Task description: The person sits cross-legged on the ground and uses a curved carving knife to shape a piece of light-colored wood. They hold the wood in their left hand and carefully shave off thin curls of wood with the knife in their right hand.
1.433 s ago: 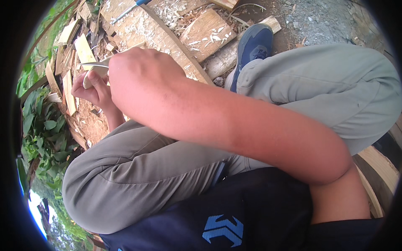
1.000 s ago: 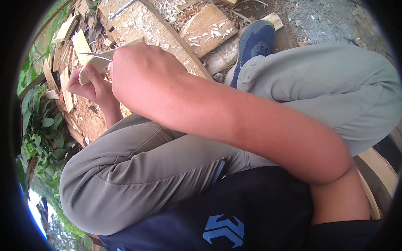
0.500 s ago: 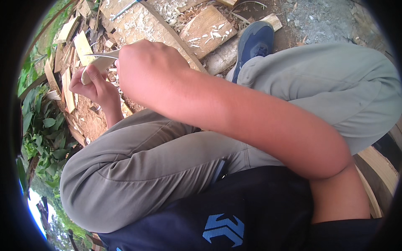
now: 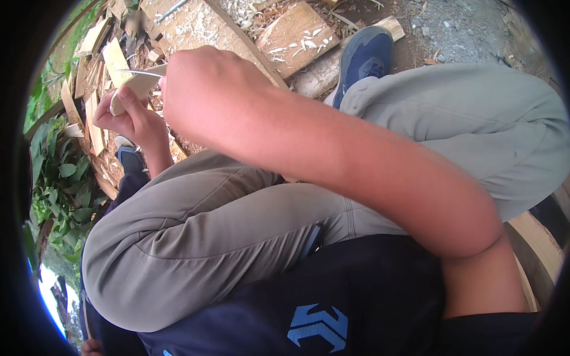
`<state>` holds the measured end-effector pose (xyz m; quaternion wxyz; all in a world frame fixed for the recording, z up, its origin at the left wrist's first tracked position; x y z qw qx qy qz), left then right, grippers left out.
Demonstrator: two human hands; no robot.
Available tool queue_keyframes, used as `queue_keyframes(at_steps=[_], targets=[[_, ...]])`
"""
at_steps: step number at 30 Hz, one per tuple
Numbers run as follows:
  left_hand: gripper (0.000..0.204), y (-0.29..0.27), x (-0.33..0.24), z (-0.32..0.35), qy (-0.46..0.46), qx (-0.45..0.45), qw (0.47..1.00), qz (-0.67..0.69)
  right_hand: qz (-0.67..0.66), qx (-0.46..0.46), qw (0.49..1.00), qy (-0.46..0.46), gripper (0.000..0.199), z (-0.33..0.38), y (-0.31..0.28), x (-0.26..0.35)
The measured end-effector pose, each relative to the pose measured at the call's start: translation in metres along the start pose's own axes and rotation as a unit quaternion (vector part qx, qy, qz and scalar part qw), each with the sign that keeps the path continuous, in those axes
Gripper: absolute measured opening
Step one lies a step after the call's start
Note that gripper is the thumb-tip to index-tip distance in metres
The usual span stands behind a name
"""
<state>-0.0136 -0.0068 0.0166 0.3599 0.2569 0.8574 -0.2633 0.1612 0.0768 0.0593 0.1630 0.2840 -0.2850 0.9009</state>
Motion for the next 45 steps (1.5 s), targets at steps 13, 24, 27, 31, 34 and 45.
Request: queue_keyframes(at_steps=[13, 24, 27, 31, 34, 45], targets=[[0.035, -0.004, 0.002, -0.002, 0.009, 0.012, 1.0, 0.0, -0.018, 0.017, 1.0, -0.01, 0.036, -0.007, 0.003, -0.007], [0.035, -0.006, 0.011, 0.0, -0.004, 0.009, 1.0, -0.014, -0.006, 0.038, 0.999, -0.009, 0.037, -0.013, 0.005, -0.009], [0.034, -0.011, 0.017, 0.003, -0.01, 0.011, 1.0, 0.008, 0.007, 0.029, 0.999, -0.03, 0.038, -0.01, 0.003, -0.008], [0.035, -0.009, 0.016, 0.002, -0.019, 0.014, 1.0, 0.019, 0.002, 0.041, 0.999, 0.0, 0.038, -0.015, 0.003, -0.012], [0.034, -0.002, 0.006, 0.002, -0.005, -0.002, 0.999, 0.042, 0.002, 0.035, 0.998, 0.045, 0.037, -0.012, 0.007, -0.014], [0.035, -0.001, 0.0, -0.001, -0.032, -0.003, 0.999, 0.042, 0.019, 0.023, 0.999, 0.018, 0.036, -0.013, 0.002, -0.013]])
Point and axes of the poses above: each hand's wrist, its own z-axis away from the middle knuckle, its own y-axis out of the palm, x = y × z, the point moved 5 cm from there along -z, towards the middle knuckle, and after that the axes turned 15 degrees about y, right-handed, at the moved point
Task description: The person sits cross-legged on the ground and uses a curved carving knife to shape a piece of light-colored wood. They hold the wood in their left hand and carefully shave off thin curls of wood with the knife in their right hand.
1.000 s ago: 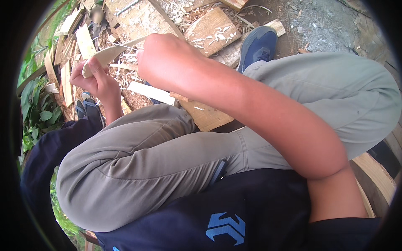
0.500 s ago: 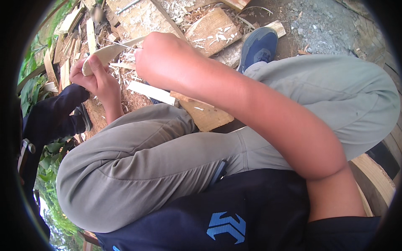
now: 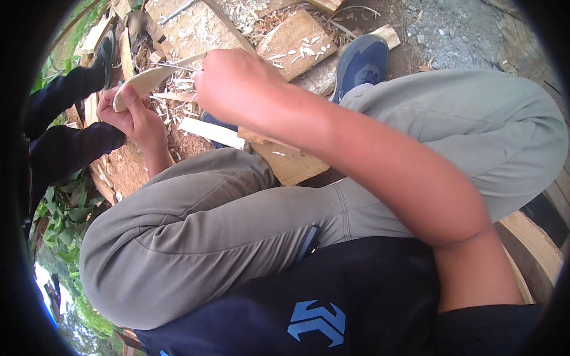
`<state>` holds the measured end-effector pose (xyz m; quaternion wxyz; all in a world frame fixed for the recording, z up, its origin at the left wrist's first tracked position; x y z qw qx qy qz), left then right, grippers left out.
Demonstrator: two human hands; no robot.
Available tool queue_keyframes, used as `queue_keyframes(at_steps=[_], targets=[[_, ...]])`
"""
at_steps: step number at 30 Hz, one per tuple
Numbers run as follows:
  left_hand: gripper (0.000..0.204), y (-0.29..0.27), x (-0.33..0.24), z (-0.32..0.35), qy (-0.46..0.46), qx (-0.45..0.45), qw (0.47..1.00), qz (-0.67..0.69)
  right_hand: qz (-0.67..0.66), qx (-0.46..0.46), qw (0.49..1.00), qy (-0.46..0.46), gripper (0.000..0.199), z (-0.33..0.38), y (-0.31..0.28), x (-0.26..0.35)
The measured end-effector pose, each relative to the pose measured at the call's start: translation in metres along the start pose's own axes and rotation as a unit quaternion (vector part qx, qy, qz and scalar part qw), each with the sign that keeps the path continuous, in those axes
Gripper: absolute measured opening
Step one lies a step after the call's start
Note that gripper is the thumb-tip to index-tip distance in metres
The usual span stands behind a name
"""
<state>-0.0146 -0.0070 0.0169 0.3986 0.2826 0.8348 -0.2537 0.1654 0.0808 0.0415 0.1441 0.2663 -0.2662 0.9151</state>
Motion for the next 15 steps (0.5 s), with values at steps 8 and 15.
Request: queue_keyframes(at_steps=[8, 15], targets=[[0.034, -0.004, 0.01, 0.0, 0.011, -0.009, 1.0, 0.012, -0.014, -0.008, 1.0, 0.025, 0.038, -0.007, 0.007, -0.011], [0.029, -0.001, 0.011, -0.002, -0.007, 0.016, 1.0, 0.001, -0.026, -0.028, 0.999, -0.013, 0.038, -0.001, 0.005, 0.001]])
Point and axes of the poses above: each hand's wrist, its own z-axis away from the middle knuckle, its own y-axis out of the palm, x = y × z, the point moved 5 cm from there along -z, towards the middle knuckle, and after that the axes turned 15 degrees about y, right-handed, at the moved point
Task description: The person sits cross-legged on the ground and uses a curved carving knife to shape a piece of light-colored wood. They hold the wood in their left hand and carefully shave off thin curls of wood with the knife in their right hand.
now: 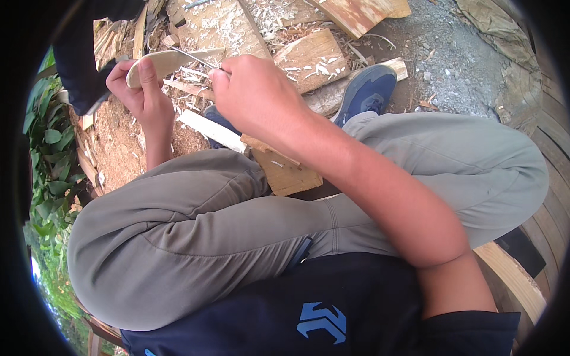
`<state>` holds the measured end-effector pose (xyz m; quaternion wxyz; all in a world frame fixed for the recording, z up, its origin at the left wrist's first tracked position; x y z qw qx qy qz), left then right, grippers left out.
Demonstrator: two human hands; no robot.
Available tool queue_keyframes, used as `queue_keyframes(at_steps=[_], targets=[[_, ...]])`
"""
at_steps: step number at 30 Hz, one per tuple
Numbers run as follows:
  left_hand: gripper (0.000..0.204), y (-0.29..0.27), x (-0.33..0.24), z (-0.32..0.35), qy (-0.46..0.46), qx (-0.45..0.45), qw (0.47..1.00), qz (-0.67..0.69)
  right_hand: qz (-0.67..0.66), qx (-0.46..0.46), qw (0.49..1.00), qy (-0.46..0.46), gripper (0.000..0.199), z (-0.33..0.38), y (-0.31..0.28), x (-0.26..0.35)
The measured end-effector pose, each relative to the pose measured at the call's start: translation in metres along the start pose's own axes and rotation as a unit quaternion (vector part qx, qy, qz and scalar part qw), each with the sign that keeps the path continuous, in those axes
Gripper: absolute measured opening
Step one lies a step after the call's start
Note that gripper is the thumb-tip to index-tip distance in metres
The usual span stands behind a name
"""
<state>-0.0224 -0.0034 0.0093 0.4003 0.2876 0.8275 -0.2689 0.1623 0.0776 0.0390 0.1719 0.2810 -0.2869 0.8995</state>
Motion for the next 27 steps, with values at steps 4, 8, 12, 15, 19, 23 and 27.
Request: queue_keyframes(at_steps=[4, 8, 12, 15, 19, 23, 27], targets=[[0.028, -0.004, 0.0, 0.0, 0.003, 0.003, 1.0, -0.022, 0.017, 0.0, 1.0, 0.011, 0.037, -0.014, 0.002, -0.005], [0.028, -0.004, 0.003, 0.002, -0.024, -0.009, 0.999, 0.029, 0.022, -0.019, 1.0, -0.002, 0.037, -0.015, 0.005, -0.021], [0.028, -0.001, -0.003, 0.002, -0.009, -0.008, 1.0, 0.023, 0.012, -0.03, 0.999, -0.013, 0.037, -0.011, 0.003, -0.008], [0.029, -0.004, 0.002, 0.001, 0.013, 0.011, 1.0, -0.009, 0.026, -0.001, 1.0, 0.017, 0.038, -0.018, 0.002, -0.013], [0.027, 0.0, -0.008, 0.005, 0.048, 0.023, 0.999, 0.012, 0.003, -0.012, 1.0, -0.014, 0.038, -0.007, -0.004, 0.002], [0.025, 0.005, -0.012, -0.003, 0.092, 0.034, 0.994, 0.051, 0.025, -0.006, 1.0, 0.014, 0.033, -0.018, -0.001, -0.009], [0.025, 0.009, -0.015, -0.003, 0.102, 0.058, 0.991, 0.062, -0.005, 0.019, 0.999, 0.05, 0.035, -0.037, -0.002, -0.027]])
Point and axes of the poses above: each hand's wrist, its own z-axis away from the middle knuckle, its own y-axis out of the palm, x = y × z, the point moved 5 cm from there along -z, towards the middle knuckle, and after that the axes turned 15 degrees about y, right-handed, at the moved point
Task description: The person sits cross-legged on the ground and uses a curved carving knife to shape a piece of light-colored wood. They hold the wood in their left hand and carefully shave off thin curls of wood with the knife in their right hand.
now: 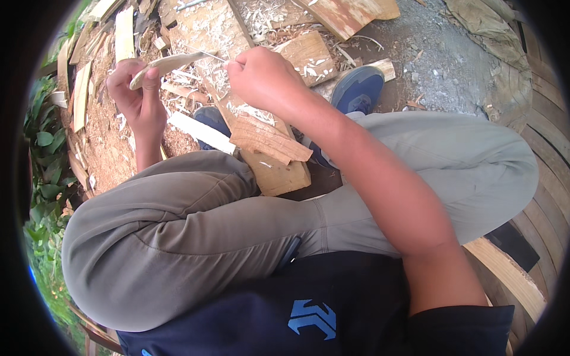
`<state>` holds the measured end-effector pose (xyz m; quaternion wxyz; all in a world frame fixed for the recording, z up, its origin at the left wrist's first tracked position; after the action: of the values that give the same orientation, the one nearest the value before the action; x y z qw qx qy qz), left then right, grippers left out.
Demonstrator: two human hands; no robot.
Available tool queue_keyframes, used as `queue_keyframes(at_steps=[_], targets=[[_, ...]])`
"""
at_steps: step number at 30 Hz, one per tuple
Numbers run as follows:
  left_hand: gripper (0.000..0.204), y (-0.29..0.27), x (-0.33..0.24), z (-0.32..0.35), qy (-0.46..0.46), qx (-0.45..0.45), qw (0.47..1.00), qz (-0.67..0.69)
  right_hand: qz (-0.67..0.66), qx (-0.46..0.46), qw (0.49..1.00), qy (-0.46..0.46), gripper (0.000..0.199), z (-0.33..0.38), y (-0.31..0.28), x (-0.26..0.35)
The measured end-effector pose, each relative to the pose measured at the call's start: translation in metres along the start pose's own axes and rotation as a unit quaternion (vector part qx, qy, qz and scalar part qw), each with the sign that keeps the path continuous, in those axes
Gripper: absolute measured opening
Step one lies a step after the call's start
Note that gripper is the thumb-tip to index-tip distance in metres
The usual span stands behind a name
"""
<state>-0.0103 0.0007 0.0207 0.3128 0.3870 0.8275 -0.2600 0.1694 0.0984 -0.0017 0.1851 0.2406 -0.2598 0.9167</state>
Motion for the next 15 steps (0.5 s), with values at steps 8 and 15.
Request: queue_keyframes(at_steps=[8, 15], targets=[[0.025, -0.002, 0.005, -0.001, -0.001, 0.014, 1.0, -0.008, 0.043, 0.0, 0.998, 0.036, 0.035, 0.023, -0.002, 0.012], [0.027, -0.007, 0.009, -0.001, 0.017, 0.043, 0.999, -0.016, 0.039, -0.029, 0.999, -0.013, 0.036, 0.02, 0.003, 0.007]])
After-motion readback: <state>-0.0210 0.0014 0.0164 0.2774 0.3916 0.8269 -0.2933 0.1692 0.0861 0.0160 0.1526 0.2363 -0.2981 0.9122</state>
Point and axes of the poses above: each hand's wrist, its own z-axis away from the middle knuckle, its own y-axis out of the palm, x = y × z, the point moved 5 cm from there along -z, towards the middle knuckle, and after that the axes turned 15 degrees about y, right-handed, at the moved point
